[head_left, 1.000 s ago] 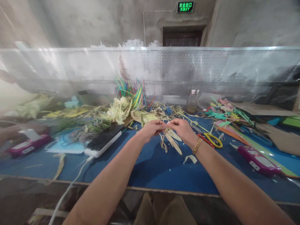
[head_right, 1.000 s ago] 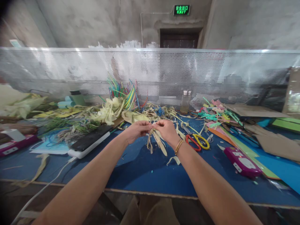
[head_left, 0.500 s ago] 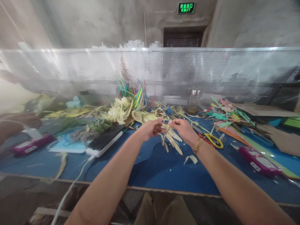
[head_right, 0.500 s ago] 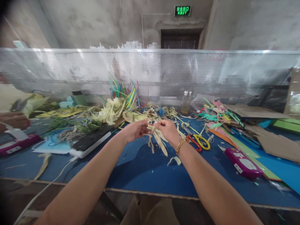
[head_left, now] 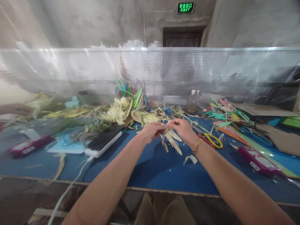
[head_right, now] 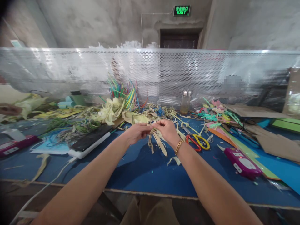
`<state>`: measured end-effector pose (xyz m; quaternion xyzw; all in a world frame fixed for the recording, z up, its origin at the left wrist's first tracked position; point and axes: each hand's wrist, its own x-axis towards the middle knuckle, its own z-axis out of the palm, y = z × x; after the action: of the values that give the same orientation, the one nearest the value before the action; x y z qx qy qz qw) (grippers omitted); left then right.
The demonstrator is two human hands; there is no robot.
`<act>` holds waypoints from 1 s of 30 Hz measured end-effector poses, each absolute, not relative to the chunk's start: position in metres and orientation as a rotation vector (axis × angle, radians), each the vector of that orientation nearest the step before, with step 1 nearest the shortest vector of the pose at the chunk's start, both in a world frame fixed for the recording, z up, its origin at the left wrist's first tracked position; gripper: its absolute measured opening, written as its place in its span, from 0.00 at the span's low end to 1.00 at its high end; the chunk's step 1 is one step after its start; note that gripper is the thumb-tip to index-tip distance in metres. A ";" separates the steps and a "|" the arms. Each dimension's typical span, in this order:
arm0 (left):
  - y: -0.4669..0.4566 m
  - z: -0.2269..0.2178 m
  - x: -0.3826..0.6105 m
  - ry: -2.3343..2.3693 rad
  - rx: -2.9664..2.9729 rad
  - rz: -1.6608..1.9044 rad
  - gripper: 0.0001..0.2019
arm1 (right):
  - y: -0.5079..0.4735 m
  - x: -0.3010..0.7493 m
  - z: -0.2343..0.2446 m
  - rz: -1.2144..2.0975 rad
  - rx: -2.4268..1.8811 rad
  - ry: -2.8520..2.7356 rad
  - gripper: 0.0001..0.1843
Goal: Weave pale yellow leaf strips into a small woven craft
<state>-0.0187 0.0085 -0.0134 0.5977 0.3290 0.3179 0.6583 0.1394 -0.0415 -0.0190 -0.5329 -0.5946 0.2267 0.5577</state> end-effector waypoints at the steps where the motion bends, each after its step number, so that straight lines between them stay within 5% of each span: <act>1: 0.009 -0.014 -0.018 0.740 1.335 0.723 0.17 | -0.042 0.139 -0.018 0.531 -1.250 -1.401 0.14; 13: 0.011 -0.012 -0.020 0.717 1.325 0.753 0.16 | -0.040 0.135 -0.023 0.882 -1.095 -1.185 0.17; 30: 0.009 -0.012 -0.021 0.756 1.416 0.738 0.15 | -0.041 0.140 -0.018 0.605 -1.226 -1.405 0.14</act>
<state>-0.0206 0.0085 -0.0121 0.6195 0.3305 0.3227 0.6347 0.1401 -0.0410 -0.0176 -0.5193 -0.5953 0.2564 0.5569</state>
